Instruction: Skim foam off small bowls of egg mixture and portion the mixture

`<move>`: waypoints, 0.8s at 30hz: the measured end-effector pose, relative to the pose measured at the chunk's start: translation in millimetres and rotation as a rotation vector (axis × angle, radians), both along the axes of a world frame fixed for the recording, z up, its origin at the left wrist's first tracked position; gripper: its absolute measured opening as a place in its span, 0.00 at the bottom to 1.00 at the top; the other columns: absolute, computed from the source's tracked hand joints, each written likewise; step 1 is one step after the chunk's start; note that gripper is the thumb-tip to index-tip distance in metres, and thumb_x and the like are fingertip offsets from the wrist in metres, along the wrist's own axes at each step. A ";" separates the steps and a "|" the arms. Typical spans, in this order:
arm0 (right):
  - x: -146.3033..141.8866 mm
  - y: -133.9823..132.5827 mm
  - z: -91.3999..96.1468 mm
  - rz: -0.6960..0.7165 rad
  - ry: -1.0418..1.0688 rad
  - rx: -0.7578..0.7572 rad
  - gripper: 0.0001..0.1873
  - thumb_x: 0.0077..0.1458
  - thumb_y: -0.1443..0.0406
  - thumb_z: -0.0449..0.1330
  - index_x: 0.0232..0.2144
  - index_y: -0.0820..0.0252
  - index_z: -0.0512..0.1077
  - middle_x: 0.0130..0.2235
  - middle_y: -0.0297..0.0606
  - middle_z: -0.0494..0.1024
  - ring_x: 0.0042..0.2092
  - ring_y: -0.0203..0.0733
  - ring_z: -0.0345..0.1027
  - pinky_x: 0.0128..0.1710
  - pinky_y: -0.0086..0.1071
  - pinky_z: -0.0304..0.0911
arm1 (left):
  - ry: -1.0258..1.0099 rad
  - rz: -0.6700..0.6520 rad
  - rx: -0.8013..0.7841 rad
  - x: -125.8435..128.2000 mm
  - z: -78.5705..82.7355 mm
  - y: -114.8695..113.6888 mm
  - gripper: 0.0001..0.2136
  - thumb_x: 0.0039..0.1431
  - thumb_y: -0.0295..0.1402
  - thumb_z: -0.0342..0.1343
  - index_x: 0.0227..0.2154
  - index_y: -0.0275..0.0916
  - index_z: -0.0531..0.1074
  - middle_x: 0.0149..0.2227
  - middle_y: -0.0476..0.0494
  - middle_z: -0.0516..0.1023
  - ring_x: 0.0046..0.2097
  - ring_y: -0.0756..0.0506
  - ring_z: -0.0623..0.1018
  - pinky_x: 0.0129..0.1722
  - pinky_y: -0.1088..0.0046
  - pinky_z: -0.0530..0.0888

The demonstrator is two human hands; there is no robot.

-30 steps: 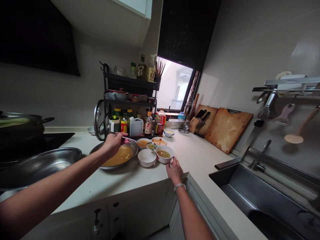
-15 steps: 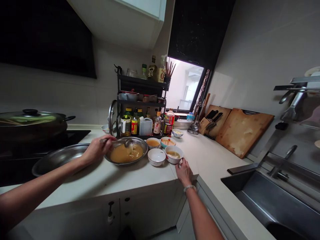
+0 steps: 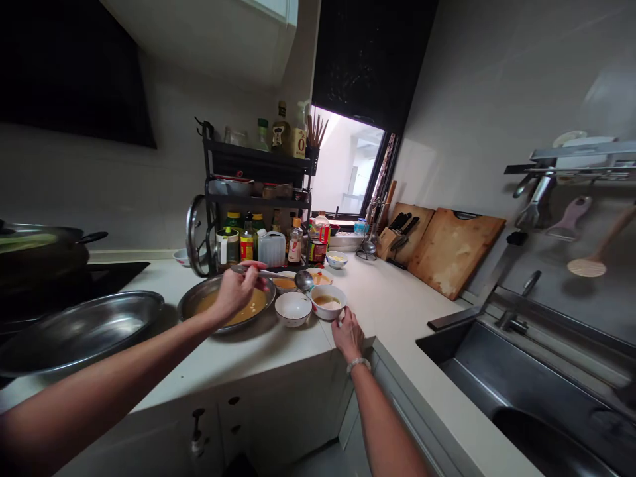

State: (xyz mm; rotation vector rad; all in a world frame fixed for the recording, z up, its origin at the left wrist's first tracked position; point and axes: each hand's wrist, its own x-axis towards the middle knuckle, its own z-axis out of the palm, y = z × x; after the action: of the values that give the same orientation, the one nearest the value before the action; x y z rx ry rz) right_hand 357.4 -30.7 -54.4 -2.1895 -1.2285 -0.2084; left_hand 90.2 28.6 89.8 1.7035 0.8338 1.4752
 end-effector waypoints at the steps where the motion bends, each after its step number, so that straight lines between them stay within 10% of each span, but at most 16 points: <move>1: 0.2 0.1 -0.2 0.002 0.004 0.000 0.22 0.54 0.64 0.54 0.53 0.60 0.63 0.42 0.39 0.73 0.40 0.41 0.68 0.35 0.30 0.56 | 0.029 -0.034 0.015 13.4 -2.9 -1.0 0.13 0.57 0.34 0.44 0.35 0.34 0.72 0.18 0.47 0.74 0.22 0.47 0.77 0.21 0.76 0.70; 9: 1.6 0.7 -2.4 0.010 0.016 -0.001 0.24 0.54 0.64 0.54 0.55 0.61 0.61 0.42 0.39 0.73 0.41 0.41 0.68 0.36 0.30 0.56 | 0.332 -0.199 0.265 83.1 -37.6 -0.6 0.09 0.58 0.29 0.46 0.33 0.38 0.72 0.28 0.46 0.77 0.22 0.51 0.75 0.28 0.76 0.71; 19: 3.2 2.3 -6.3 -0.003 0.008 0.037 0.24 0.54 0.65 0.55 0.54 0.59 0.62 0.43 0.40 0.73 0.41 0.41 0.68 0.36 0.29 0.57 | 0.049 -0.010 -0.348 90.0 -40.9 30.5 0.12 0.56 0.28 0.45 0.35 0.32 0.73 0.20 0.45 0.76 0.22 0.47 0.78 0.24 0.75 0.72; 24: 2.1 2.0 -4.5 -0.015 0.015 0.015 0.24 0.54 0.64 0.55 0.54 0.59 0.62 0.44 0.40 0.73 0.42 0.41 0.68 0.36 0.29 0.57 | -0.079 -0.017 -0.404 79.3 -33.2 33.0 0.12 0.55 0.28 0.44 0.34 0.32 0.73 0.18 0.46 0.75 0.22 0.47 0.78 0.25 0.74 0.74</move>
State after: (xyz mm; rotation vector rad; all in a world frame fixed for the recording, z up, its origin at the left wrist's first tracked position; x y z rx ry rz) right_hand 359.5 -28.7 -58.9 -2.1837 -1.1988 -0.2061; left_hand 169.5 61.7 56.7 1.3405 0.9938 1.2519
